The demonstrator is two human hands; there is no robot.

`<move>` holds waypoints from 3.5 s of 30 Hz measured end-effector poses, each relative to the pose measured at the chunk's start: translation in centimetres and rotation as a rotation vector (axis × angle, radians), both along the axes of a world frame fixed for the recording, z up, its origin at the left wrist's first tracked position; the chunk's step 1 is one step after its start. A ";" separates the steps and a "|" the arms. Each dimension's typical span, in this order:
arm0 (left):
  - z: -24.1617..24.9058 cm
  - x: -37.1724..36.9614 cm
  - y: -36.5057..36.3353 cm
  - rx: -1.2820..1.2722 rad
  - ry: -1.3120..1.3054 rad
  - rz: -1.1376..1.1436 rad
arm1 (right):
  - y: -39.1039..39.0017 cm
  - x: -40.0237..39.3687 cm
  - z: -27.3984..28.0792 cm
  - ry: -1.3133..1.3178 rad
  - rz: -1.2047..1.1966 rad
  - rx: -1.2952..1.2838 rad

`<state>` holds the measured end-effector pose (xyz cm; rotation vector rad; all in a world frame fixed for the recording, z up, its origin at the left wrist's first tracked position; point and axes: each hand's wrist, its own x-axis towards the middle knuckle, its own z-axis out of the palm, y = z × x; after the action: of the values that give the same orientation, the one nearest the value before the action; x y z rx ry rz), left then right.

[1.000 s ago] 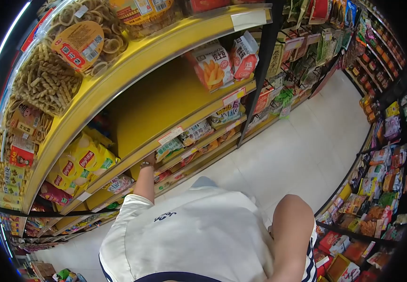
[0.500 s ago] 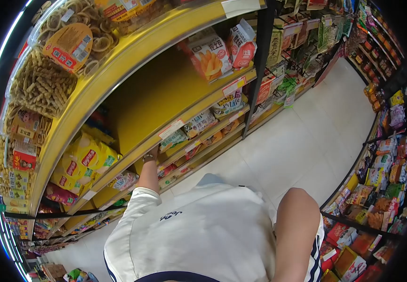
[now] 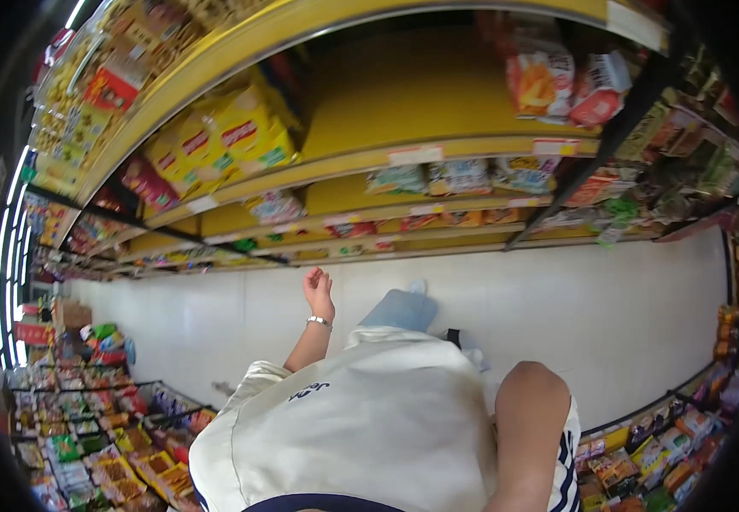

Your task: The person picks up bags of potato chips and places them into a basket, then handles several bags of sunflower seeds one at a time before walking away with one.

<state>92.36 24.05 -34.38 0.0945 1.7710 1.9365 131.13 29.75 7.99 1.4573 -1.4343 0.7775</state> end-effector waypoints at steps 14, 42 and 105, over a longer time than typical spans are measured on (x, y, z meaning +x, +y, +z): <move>6.8 -25.2 2.6 -0.519 0.600 -0.474 | -2.9 -13.3 -0.7 -0.022 0.102 0.050; 11.3 -30.9 4.8 -0.216 0.645 -0.719 | -8.5 -33.5 2.6 -0.212 0.155 0.106; -19.2 26.6 -61.9 0.048 -0.619 1.438 | -51.9 -33.5 -15.8 -0.901 2.243 0.245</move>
<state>118.92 -37.85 -53.60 -1.9850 1.3384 2.3322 97.60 -22.13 -7.78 2.7075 0.5032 2.7660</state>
